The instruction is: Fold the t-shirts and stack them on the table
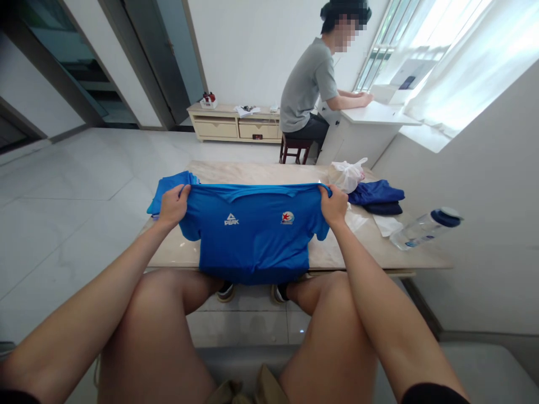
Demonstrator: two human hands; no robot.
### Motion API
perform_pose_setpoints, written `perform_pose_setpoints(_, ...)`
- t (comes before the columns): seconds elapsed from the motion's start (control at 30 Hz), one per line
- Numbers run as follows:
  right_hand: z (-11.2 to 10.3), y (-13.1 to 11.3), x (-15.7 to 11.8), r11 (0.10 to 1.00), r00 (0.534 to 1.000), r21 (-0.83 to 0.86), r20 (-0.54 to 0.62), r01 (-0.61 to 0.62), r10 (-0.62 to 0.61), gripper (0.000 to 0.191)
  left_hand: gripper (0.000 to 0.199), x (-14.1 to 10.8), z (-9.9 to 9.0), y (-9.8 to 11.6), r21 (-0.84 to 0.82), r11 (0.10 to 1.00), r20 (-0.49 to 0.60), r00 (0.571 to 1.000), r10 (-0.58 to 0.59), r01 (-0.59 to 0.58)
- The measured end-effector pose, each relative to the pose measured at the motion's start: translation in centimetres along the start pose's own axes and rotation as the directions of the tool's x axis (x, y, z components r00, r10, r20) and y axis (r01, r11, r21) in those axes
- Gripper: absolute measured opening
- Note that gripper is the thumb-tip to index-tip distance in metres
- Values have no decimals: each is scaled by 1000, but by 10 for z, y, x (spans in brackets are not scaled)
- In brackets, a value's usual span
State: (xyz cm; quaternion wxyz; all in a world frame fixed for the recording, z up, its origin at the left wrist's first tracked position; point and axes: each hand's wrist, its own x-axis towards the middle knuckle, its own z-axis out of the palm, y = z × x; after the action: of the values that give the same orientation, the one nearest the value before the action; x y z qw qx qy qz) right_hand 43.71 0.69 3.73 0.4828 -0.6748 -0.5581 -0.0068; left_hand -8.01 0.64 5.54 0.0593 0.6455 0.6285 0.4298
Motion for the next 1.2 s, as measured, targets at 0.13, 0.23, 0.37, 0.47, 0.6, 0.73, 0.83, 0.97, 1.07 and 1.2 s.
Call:
perform_pose_setpoints(0.13,-1,-1,1,1000,990,19,-141,-4,7,58,41,0,-6,4,53,998,-111,994,22,-17)
perform_pose_setpoints(0.23,3,1,-5,1000,995,-12,96,-13,14,54,44,-2,-2,0,127,991,50,998,-39,33)
perform_pose_setpoints(0.37,6,4,-9,1000,989,-28,149,3,1,51,48,-4,2,-9,140,989,114,991,-71,54)
perform_pose_setpoints(0.47,4,3,-6,1000,992,-1,124,27,-26,53,50,-2,1,-16,100,993,48,997,-60,55)
perform_pose_setpoints(0.6,2,1,-6,1000,991,-4,132,21,-20,58,51,-2,1,-19,73,994,39,996,-79,75)
perform_pose_setpoints(0.73,2,2,-8,999,989,-33,148,32,-26,63,51,-4,3,-18,42,997,62,996,-72,69)
perform_pose_setpoints(0.83,1,4,-8,997,988,-25,143,67,-63,66,51,-4,3,-15,10,999,80,996,-35,34)
perform_pose_setpoints(0.97,1,10,-8,995,989,-55,123,86,-79,70,49,-5,2,-13,11,1000,107,994,2,-3)
perform_pose_setpoints(1.07,2,16,-9,992,988,-92,139,86,-73,69,50,-5,1,-14,18,1000,107,994,2,-4)
perform_pose_setpoints(1.2,3,19,-6,991,980,-97,182,97,-79,60,51,-3,2,-19,17,1000,130,991,12,-15)
